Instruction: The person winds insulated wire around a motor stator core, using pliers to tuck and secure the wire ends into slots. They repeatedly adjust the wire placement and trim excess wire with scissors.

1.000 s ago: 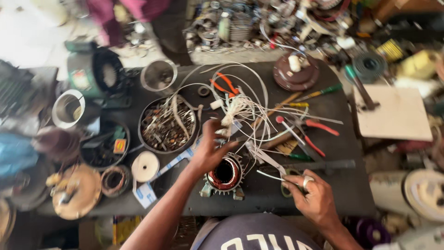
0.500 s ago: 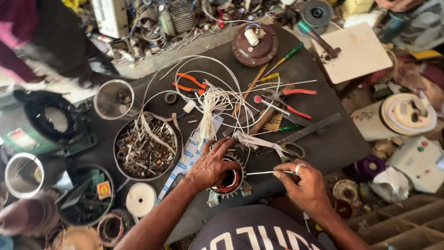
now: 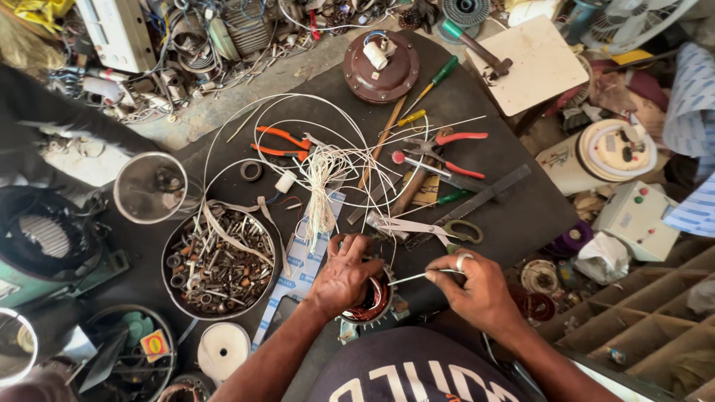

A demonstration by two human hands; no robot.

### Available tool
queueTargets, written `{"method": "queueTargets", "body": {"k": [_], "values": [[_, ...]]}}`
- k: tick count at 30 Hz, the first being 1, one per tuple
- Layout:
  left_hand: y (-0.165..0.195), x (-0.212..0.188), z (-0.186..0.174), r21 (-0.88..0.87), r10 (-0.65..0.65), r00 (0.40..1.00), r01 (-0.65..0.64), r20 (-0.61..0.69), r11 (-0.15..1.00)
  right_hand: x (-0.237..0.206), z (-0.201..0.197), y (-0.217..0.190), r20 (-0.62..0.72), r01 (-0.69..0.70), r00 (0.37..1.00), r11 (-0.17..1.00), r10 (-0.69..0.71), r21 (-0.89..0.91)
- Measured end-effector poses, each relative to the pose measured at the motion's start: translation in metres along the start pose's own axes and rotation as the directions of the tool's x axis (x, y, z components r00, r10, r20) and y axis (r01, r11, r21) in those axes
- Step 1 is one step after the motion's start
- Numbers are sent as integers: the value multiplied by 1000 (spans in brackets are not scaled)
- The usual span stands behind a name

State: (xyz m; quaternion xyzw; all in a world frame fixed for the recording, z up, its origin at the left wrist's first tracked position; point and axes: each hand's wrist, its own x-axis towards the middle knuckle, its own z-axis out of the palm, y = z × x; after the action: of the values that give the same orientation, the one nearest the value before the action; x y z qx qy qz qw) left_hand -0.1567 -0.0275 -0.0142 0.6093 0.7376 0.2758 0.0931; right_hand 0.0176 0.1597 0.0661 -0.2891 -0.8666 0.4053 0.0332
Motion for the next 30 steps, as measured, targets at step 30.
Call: {"method": "queueTargets", "body": {"k": [30], "values": [[0, 3, -2, -54, -31, 998, 34, 47, 998, 26, 16, -45, 293, 338, 914, 925, -280, -174]]}}
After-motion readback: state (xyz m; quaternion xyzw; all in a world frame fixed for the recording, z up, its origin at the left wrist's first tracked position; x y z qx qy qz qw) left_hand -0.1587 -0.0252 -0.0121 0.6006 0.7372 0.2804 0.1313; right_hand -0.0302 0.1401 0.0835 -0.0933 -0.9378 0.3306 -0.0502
